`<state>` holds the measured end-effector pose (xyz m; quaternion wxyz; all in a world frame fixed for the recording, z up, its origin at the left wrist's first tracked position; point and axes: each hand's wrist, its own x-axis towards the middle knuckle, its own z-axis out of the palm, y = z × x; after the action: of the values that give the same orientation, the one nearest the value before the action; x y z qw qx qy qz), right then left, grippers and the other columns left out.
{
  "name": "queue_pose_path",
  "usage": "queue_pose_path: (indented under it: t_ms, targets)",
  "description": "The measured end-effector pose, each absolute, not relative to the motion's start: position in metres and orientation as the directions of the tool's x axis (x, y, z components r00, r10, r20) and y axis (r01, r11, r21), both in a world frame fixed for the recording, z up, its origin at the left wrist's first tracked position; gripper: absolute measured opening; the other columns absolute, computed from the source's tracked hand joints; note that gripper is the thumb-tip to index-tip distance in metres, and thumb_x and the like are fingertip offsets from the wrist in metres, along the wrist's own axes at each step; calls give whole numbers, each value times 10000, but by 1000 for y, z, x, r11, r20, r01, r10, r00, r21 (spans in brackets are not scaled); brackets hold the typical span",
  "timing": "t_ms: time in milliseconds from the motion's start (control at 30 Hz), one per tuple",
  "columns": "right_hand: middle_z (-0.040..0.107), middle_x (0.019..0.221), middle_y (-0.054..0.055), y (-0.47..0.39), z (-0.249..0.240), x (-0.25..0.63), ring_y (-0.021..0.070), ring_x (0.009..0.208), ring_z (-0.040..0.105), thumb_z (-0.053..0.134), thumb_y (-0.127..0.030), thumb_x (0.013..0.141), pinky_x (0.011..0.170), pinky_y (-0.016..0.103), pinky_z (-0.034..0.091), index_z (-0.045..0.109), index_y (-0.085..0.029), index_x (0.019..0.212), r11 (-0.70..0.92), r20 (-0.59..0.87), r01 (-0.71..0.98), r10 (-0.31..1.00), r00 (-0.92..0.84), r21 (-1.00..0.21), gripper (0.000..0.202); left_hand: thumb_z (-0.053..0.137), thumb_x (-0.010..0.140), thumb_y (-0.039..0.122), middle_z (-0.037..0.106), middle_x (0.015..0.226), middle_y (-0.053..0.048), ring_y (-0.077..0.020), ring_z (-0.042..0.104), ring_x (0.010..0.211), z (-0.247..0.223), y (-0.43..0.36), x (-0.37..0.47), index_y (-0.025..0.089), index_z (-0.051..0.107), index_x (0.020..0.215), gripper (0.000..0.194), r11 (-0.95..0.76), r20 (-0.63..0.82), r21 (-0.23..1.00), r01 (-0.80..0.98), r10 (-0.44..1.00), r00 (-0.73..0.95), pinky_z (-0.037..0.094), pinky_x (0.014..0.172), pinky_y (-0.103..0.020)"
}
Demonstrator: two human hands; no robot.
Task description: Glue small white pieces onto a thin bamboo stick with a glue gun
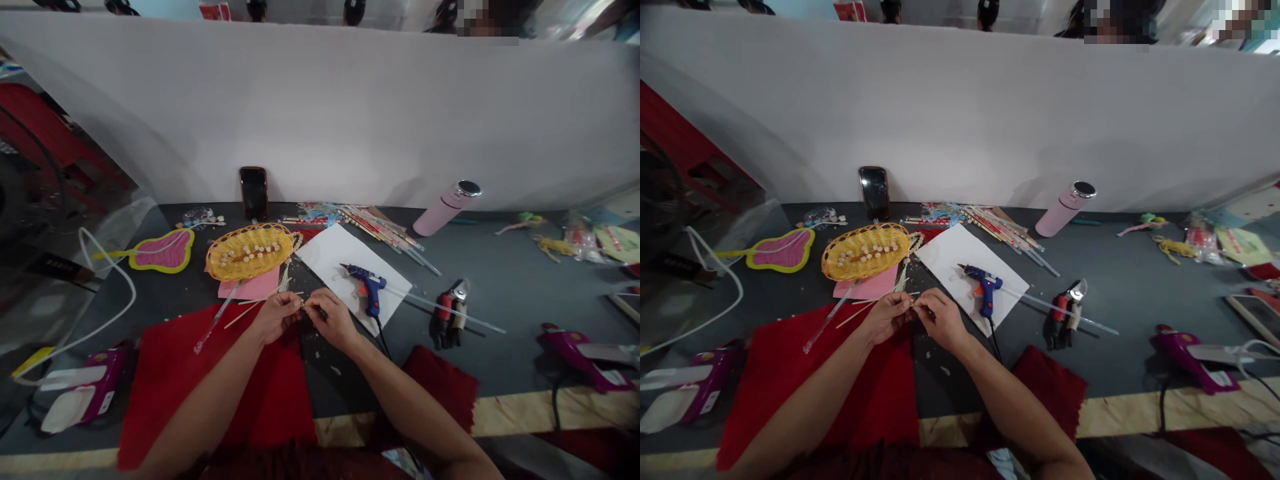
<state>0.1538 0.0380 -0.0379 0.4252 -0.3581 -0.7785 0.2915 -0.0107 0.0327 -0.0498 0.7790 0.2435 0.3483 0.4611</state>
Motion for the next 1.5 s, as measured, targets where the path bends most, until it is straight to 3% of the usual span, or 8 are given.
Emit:
queue_pose_path:
  t_ms: [100, 167, 267, 533, 667, 1033, 1233, 1500]
  targets:
    - [574, 871, 59, 39, -38, 155, 161, 804, 547, 556, -231, 831, 692, 294, 488, 584, -200, 909, 542, 434, 313, 828, -354, -780, 89, 751, 637, 251, 585, 616, -2, -75, 524, 546, -50, 33, -12, 111, 593, 642, 211, 467, -322, 692, -551, 882, 343, 410, 562, -204]
    - [567, 910, 71, 39, -36, 155, 162, 782, 546, 608, -259, 800, 651, 289, 494, 574, -195, 997, 522, 425, 307, 843, -331, -796, 210, 750, 638, 254, 580, 608, -3, -76, 525, 546, -50, 33, -12, 110, 586, 639, 218, 480, -326, 685, -548, 875, 359, 416, 567, -207]
    - [576, 934, 74, 39, -33, 155, 173, 843, 554, 621, -261, 793, 708, 307, 500, 564, -201, 1076, 534, 424, 282, 827, -368, -797, 294, 751, 638, 246, 584, 618, -6, -75, 528, 549, -50, 33, -12, 110, 581, 636, 218, 494, -329, 680, -542, 866, 376, 421, 576, -210]
    - [604, 865, 63, 37, -35, 153, 169, 831, 570, 569, -230, 828, 723, 310, 497, 599, -199, 982, 532, 425, 277, 829, -364, -800, 160, 751, 635, 291, 572, 575, -6, -72, 516, 520, -49, 33, -9, 106, 590, 631, 246, 484, -333, 695, -532, 872, 359, 402, 541, -197]
    - [606, 856, 58, 38, -36, 154, 168, 823, 573, 561, -220, 824, 709, 305, 500, 603, -210, 970, 543, 442, 301, 828, -345, -784, 152, 760, 624, 237, 594, 625, -6, -70, 522, 536, -49, 33, -9, 105, 626, 703, 204, 476, -333, 710, -518, 876, 349, 409, 558, -201]
    - [595, 874, 56, 38, -43, 154, 156, 820, 570, 535, -200, 839, 715, 295, 502, 613, -220, 1009, 561, 427, 315, 809, -405, -765, 188, 761, 614, 206, 596, 606, -10, -83, 536, 563, -45, 31, -9, 102, 626, 636, 171, 464, -344, 750, -471, 882, 322, 420, 593, -223]
    - [586, 992, 70, 49, -42, 173, 160, 772, 564, 596, -241, 806, 699, 320, 508, 548, -239, 1153, 501, 369, 379, 853, -370, -778, 350, 736, 643, 214, 616, 677, -33, -65, 511, 546, -38, 35, -12, 101, 629, 672, 158, 444, -337, 664, -602, 896, 289, 444, 568, -218]
    - [619, 907, 59, 70, -26, 217, 185, 816, 578, 483, -238, 870, 706, 317, 472, 602, -217, 979, 430, 393, 563, 899, -195, -706, 163, 687, 698, 169, 603, 739, -42, -54, 481, 578, -46, 38, -17, 106, 610, 702, 99, 402, -293, 575, -713, 914, 280, 440, 585, -218]
